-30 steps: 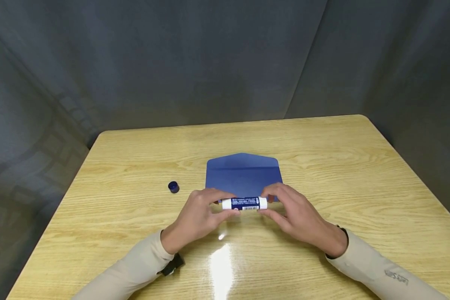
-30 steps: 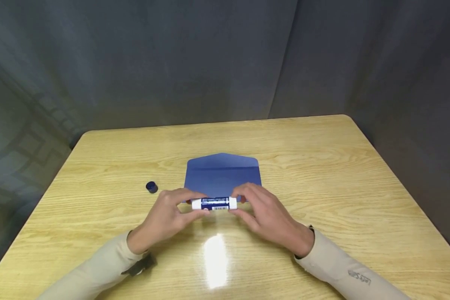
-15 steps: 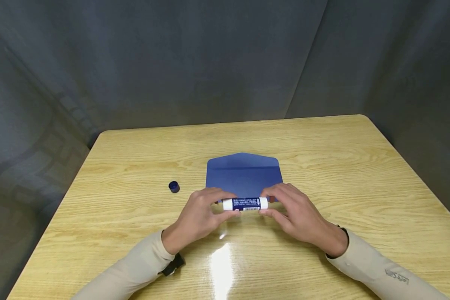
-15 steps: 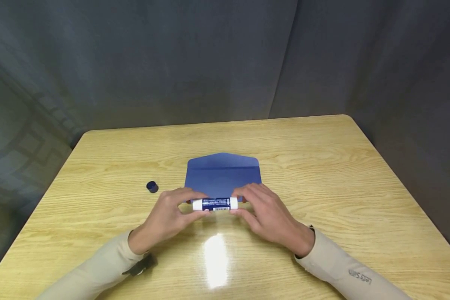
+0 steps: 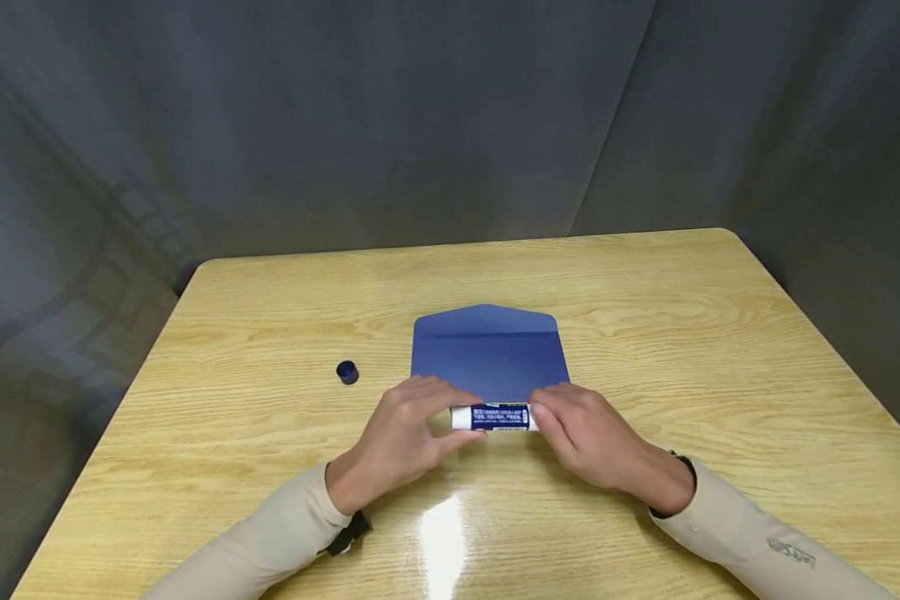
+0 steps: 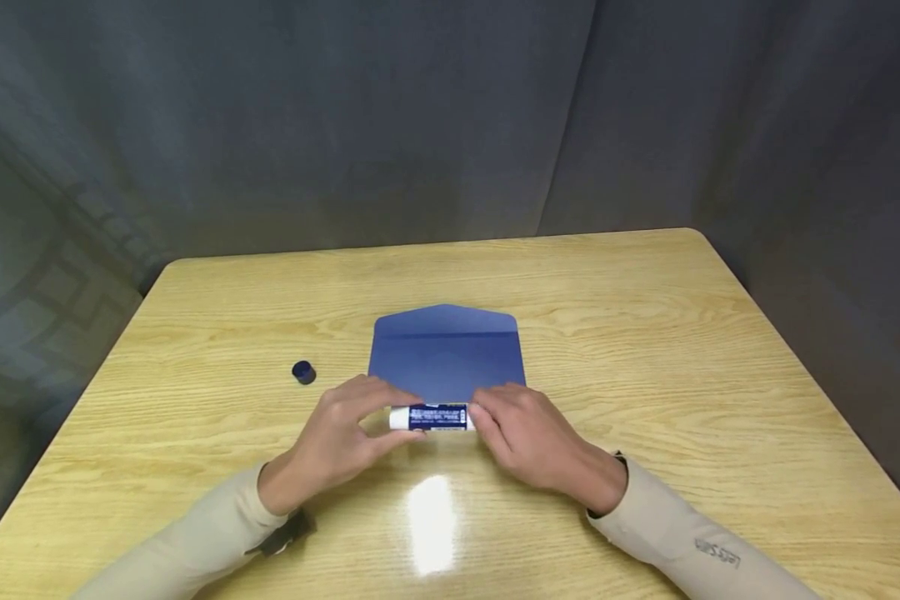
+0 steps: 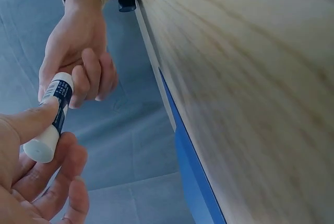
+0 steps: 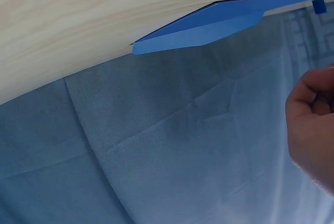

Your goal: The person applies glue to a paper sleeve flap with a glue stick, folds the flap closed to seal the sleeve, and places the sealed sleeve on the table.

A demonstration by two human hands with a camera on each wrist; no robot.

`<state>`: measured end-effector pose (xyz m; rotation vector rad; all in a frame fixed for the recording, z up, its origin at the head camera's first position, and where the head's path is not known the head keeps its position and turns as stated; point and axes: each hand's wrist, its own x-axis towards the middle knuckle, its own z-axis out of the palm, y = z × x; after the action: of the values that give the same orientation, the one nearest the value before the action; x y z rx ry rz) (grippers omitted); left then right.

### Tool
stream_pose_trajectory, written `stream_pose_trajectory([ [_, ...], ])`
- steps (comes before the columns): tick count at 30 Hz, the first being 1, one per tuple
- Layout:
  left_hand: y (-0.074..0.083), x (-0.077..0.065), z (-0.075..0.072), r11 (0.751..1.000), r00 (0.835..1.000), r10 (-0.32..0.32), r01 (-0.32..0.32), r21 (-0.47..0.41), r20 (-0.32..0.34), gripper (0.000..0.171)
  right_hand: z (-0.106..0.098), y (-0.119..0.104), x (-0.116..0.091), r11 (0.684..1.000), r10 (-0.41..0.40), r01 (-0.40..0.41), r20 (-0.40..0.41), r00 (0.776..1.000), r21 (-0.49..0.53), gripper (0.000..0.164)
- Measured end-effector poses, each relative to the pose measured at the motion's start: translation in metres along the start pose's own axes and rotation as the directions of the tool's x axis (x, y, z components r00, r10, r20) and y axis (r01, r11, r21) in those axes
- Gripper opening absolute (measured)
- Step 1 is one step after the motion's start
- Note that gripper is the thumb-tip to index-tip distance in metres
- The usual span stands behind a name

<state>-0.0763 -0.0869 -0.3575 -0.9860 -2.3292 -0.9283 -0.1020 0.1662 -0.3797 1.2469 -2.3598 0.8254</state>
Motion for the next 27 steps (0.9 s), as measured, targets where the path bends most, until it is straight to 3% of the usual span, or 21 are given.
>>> stream_pose_trajectory([
  [7,0.0008,-0.0004,0.0004,1.000,1.000,0.004,-0.004,0.028,0.002,0.031,-0.0003,-0.0008,-0.0008,0.998,0.051,-0.052,0.014,0.999,0.024,0.044],
  [10,0.0005,-0.0006,0.0006,0.999,1.000,-0.011,0.010,0.053,0.010,0.031,-0.0014,-0.0015,-0.0017,0.994,0.097,-0.098,0.029,0.995,0.046,0.033],
  [13,0.0001,-0.0009,0.0002,0.996,0.998,-0.058,0.056,0.073,0.018,0.033,-0.0026,-0.0019,-0.0026,0.989,0.128,-0.131,0.049,0.991,0.069,0.011],
  [14,0.0003,-0.0008,-0.0003,0.994,0.997,-0.078,0.076,0.072,0.021,0.033,-0.0027,-0.0018,-0.0030,0.988,0.132,-0.136,0.052,0.990,0.069,0.012],
  [17,-0.0001,-0.0011,-0.0008,0.989,0.990,-0.139,0.137,0.063,0.024,0.032,-0.0021,-0.0016,-0.0031,0.991,0.116,-0.118,0.033,0.993,0.056,0.036],
  [19,-0.0002,-0.0009,-0.0012,0.985,0.986,-0.167,0.165,0.050,0.029,0.032,-0.0012,-0.0011,-0.0025,0.995,0.096,-0.096,-0.003,0.995,0.036,0.042],
  [23,-0.0001,-0.0005,-0.0014,0.982,0.982,-0.187,0.185,0.039,0.038,0.031,-0.0005,0.0002,-0.0011,0.999,0.053,-0.052,-0.068,0.996,0.014,0.034],
  [27,0.0002,0.0002,-0.0018,0.980,0.979,-0.195,0.193,0.039,0.051,0.031,-0.0012,0.0011,-0.0006,0.999,0.044,-0.043,-0.075,0.996,0.015,0.031],
])
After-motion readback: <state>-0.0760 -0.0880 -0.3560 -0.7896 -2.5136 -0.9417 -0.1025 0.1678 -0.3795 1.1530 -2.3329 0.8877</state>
